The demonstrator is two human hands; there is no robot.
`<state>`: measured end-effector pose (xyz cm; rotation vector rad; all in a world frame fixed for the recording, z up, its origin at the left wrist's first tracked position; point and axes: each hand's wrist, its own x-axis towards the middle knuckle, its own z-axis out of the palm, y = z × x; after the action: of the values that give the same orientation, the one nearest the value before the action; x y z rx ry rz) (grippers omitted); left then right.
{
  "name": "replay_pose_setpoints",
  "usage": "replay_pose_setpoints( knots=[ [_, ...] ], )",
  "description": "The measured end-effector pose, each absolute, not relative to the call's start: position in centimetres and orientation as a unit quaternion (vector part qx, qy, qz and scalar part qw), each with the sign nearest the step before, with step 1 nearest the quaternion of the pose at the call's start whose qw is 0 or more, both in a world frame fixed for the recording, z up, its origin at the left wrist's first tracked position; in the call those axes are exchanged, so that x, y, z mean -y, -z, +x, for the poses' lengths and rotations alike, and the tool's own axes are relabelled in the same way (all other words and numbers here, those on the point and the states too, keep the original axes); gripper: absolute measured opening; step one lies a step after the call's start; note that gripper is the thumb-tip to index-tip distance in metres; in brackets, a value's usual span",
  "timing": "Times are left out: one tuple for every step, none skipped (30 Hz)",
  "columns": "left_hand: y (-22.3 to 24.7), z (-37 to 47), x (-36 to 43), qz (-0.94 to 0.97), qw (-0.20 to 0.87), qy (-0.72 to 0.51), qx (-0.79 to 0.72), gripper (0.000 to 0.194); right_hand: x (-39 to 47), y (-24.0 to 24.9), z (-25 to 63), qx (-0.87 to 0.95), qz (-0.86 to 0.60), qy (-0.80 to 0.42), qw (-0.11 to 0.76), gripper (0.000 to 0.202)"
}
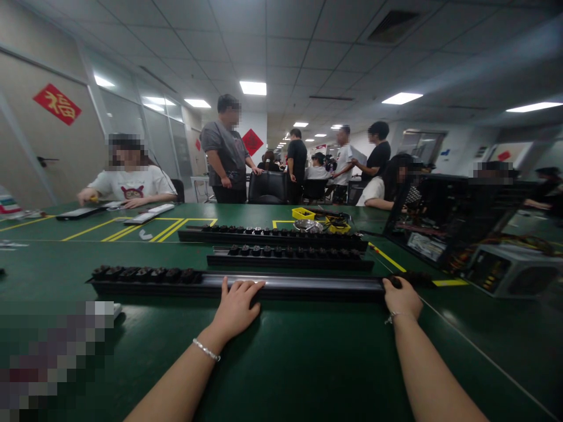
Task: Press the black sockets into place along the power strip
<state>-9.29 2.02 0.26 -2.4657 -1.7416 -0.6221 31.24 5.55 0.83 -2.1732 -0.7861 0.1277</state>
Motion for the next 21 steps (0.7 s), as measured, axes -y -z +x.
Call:
replay_pose_setpoints(
  knots=[
    [-0.3,-9.3,-2.0,-0.799,0.031,0.198,0.567,0.05,-5.6,-0.7,31.4,0.311,-0.859,-0.05,0.403,0.047],
    [-0.3,-9.3,-2.0,-0.799,0.032,0.195,0.568,0.049,-5.7,-0.6,31.6,0.312,-0.859,-0.05,0.404,0.047],
    [-0.3,-9.3,-2.0,-0.799,0.034,0.193,0.569,0.049,-5.8,-0.5,31.8,0.312,-0.858,-0.049,0.404,0.047],
    [-0.3,-9.3,-2.0,-0.799,0.036,0.193,0.569,0.049,-5.9,-0.4,31.9,0.313,-0.858,-0.048,0.404,0.048],
    [-0.3,-9.3,-2.0,-0.799,0.036,0.193,0.569,0.049,-5.9,-0.3,32.1,0.316,-0.858,-0.045,0.404,0.048],
    [-0.3,-9.3,-2.0,-0.798,0.037,0.194,0.569,0.05,-5.9,-0.2,32.2,0.319,-0.857,-0.04,0.404,0.048],
    [-0.2,-9.3,-2.0,-0.798,0.036,0.197,0.569,0.05,-6.0,-0.2,32.3,0.321,-0.856,-0.036,0.404,0.048],
    [-0.2,-9.3,-2.0,-0.798,0.035,0.199,0.568,0.05,-6.0,-0.1,32.4,0.321,-0.855,-0.033,0.406,0.048],
    [-0.2,-9.3,-2.1,-0.797,0.033,0.203,0.567,0.05,-6.0,-0.1,32.4,0.321,-0.855,-0.032,0.407,0.048],
    [-0.2,-9.3,-2.1,-0.798,0.03,0.206,0.566,0.05,-5.9,-0.1,32.4,0.318,-0.856,-0.033,0.407,0.049],
    [-0.2,-9.3,-2.1,-0.798,0.027,0.209,0.564,0.05,-5.9,-0.1,32.3,0.315,-0.858,-0.034,0.405,0.049],
    [-0.3,-9.3,-2.0,-0.799,0.024,0.21,0.563,0.049,-5.9,-0.2,32.3,0.312,-0.86,-0.036,0.402,0.05],
    [-0.3,-9.3,-2.0,-0.799,0.023,0.21,0.562,0.049,-5.8,-0.3,32.2,0.311,-0.862,-0.036,0.398,0.05],
    [-0.3,-9.3,-2.0,-0.799,0.022,0.21,0.562,0.049,-5.7,-0.4,32.2,0.312,-0.864,-0.036,0.394,0.051],
    [-0.4,-9.3,-2.0,-0.799,0.023,0.208,0.563,0.049,-5.7,-0.4,32.1,0.315,-0.864,-0.037,0.39,0.051],
    [-0.4,-9.3,-2.0,-0.8,0.023,0.206,0.564,0.049,-5.6,-0.5,32.2,0.319,-0.864,-0.037,0.388,0.051],
    [-0.4,-9.3,-2.0,-0.799,0.024,0.205,0.564,0.049,-5.6,-0.6,32.2,0.323,-0.863,-0.037,0.386,0.051],
    [-0.4,-9.3,-2.0,-0.799,0.023,0.204,0.565,0.049,-5.6,-0.7,32.3,0.328,-0.863,-0.038,0.384,0.051],
    [-0.4,-9.3,-2.0,-0.799,0.022,0.204,0.565,0.049,-5.6,-0.7,32.4,0.332,-0.862,-0.038,0.381,0.051],
    [-0.5,-9.2,-2.0,-0.799,0.021,0.205,0.565,0.049,-5.6,-0.7,32.6,0.338,-0.861,-0.039,0.377,0.051],
    [-0.5,-9.2,-1.9,-0.799,0.02,0.206,0.564,0.049,-5.7,-0.7,32.7,0.346,-0.86,-0.038,0.373,0.051]
  ],
)
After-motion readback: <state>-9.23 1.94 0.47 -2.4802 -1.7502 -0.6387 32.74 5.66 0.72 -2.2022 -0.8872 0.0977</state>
